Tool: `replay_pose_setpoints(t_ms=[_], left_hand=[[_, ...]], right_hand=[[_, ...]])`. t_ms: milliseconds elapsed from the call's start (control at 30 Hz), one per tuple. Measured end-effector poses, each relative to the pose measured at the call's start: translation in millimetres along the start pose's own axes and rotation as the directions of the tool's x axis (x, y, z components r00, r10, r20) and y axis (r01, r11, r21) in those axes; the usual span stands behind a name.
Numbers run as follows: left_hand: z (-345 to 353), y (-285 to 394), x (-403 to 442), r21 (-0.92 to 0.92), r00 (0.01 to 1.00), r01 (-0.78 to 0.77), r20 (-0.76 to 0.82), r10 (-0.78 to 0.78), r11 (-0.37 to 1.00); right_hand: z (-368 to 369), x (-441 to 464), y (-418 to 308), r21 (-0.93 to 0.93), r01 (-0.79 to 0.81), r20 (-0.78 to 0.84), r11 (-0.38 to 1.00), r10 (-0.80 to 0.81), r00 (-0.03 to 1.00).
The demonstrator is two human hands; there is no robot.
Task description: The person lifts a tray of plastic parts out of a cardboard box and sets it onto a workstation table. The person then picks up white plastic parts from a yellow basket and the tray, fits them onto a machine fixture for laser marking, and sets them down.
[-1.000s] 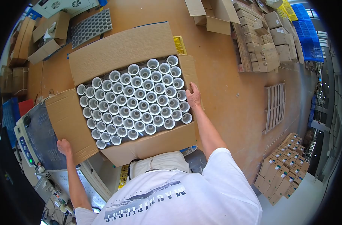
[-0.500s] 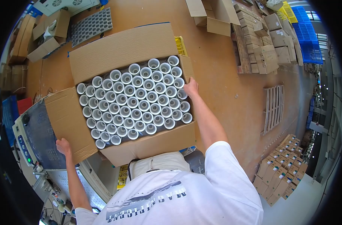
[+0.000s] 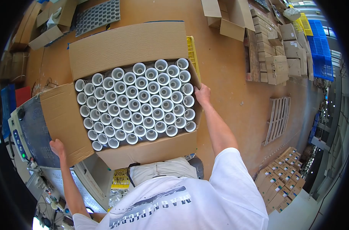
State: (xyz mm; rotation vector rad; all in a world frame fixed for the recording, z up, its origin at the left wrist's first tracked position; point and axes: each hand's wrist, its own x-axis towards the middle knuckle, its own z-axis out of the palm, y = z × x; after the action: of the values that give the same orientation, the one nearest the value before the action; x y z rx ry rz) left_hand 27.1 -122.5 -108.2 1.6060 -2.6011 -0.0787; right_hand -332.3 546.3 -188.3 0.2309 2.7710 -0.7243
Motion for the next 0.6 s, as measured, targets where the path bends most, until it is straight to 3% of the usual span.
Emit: replay_pose_setpoints(t_ms=[100, 167, 233, 300, 433, 600], left_hand=[[-4.6, 8.4, -7.5, 0.003, 0.999, -0.028, -0.039, 0.028, 1.000], [-13.2, 19.7, -7.1, -0.115, 0.999, -0.016, -0.034, 0.012, 0.993], [-35.3, 56.4, -23.7, -0.401, 0.996, -0.085, -0.031, 0.079, 0.912], [-29.1, 19.6, -13.9, -0.192, 0.963, -0.264, 0.000, 0.269, 0.945], [-45.9, 55.6, -28.6, -0.246, 0.987, -0.160, -0.045, 0.154, 0.956], [-18.8, 30.1, 3.0, -0.329, 0.994, -0.110, -0.035, 0.105, 0.938]], right_hand=[[5.3, -2.1, -4.1, -0.097, -0.132, 0.008, 0.986, 0.134, 0.991], [-0.1, 0.8, -2.8, -0.062, -0.109, 0.004, 0.992, 0.109, 0.994], [2.3, 11.6, 18.8, -0.070, -0.058, 0.028, 0.996, 0.060, 0.998], [-1.7, 11.3, 15.4, 0.005, -0.054, 0.025, 0.999, 0.053, 0.998], [-3.7, 13.2, 12.1, -0.018, 0.010, -0.015, 1.000, -0.011, 1.000], [-2.5, 5.1, 0.5, -0.044, 0.033, -0.022, 0.998, -0.034, 0.999]])
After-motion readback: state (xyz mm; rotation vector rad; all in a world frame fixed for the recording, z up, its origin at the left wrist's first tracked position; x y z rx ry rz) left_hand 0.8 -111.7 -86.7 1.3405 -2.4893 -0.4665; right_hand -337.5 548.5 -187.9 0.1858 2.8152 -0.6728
